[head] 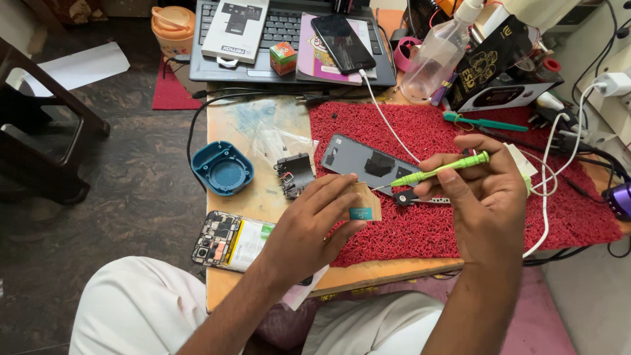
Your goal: The person is repairing a disassembled smartphone on a cluttered workbench. They handle the phone's internal components, including the battery and motherboard, and use a green screwdriver to manipulate small parts. The person also picks up a small circuit board and applies a substance to it using a tool.
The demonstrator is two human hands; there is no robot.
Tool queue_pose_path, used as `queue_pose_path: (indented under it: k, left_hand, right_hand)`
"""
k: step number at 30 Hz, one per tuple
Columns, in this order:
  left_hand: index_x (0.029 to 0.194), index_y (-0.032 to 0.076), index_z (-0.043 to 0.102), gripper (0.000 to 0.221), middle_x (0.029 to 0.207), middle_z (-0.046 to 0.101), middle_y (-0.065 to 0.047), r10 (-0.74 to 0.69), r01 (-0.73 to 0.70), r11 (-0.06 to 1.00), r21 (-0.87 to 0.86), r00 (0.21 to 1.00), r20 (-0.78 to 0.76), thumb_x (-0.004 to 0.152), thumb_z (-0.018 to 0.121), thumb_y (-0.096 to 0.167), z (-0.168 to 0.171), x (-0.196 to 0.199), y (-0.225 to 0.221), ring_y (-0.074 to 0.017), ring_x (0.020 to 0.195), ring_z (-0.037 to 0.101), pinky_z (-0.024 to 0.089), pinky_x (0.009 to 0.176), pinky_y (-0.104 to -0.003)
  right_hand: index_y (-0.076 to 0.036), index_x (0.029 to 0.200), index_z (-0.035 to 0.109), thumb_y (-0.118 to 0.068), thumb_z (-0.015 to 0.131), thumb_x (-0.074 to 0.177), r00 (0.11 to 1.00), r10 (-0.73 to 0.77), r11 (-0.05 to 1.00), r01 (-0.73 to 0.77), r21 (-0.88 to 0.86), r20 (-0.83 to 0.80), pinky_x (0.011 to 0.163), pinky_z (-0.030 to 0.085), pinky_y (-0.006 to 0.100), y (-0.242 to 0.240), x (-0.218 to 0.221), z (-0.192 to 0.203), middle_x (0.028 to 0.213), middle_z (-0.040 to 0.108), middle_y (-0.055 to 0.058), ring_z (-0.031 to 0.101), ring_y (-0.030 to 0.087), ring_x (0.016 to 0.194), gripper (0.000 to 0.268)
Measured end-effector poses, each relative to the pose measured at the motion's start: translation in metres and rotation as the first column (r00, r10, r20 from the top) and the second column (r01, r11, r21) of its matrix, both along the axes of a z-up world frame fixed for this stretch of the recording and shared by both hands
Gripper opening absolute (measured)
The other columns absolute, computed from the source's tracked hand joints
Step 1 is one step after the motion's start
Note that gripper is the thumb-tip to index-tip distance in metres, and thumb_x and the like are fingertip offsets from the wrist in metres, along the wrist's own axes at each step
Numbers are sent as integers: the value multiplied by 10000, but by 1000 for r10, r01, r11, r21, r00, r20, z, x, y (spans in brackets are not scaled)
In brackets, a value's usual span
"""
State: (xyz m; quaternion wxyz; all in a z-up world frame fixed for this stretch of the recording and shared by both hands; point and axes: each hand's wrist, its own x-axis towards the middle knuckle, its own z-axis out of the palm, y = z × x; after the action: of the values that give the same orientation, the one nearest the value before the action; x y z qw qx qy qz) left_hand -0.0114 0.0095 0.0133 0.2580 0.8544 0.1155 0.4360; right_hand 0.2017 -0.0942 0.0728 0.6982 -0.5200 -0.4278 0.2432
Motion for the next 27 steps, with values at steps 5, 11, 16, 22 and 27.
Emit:
queue_pose_path:
  k: [5, 11, 16, 22, 27]
  left_hand:
    - [1149, -19, 648, 325, 1383, 615, -205, -1, 1, 1000, -4, 1000, -7, 941, 755, 207, 0, 1, 0, -379, 1316, 587, 500, 1101, -446]
    - [1147, -27, 646, 343, 1370, 624, -206, -1, 1, 1000, -5, 1000, -19, 936, 762, 217, 0, 0, 0, -379, 1295, 599, 501, 1092, -447]
    - [1142, -26, 646, 345, 1367, 627, -207, 0, 0, 1000, 0, 1000, -15, 922, 768, 210, 0, 1, 0, -382, 1286, 601, 499, 1086, -448]
    - [1131, -25, 653, 335, 1368, 627, -204, -3, 3, 1000, -3, 1000, -20, 918, 769, 206, 0, 1, 0, -379, 1287, 601, 503, 1085, -445]
    - [1138, -31, 665, 332, 1372, 623, -211, -7, 7, 1000, 5, 1000, -26, 924, 763, 202, -1, 1, -1, -382, 1288, 597, 503, 1081, -443]
  right_hand:
    - [12, 1308, 535, 48, 654, 999, 1000, 23, 1000, -23, 7, -16, 800, 635, 352, -1, 2, 0, 1086, 725, 230, 736, 238, 857, 333]
    - [11, 1319, 530, 38, 654, 996, 1000, -2, 1000, 2, -20, 1, 791, 634, 353, 0, 3, -2, 1085, 723, 227, 734, 236, 851, 347]
    - [4, 1328, 526, 27, 652, 1004, 999, 47, 999, -47, -10, -23, 801, 633, 352, 2, 6, -4, 1086, 720, 218, 733, 232, 854, 348]
    - [-4, 1328, 525, 28, 648, 1003, 999, 42, 999, -43, -21, -17, 802, 637, 356, 2, 6, -4, 1078, 724, 210, 733, 225, 848, 350]
    - [-6, 1322, 523, 33, 638, 1000, 999, 9, 998, -7, -63, 30, 808, 641, 353, 3, 1, -2, 1075, 727, 203, 735, 215, 849, 344]
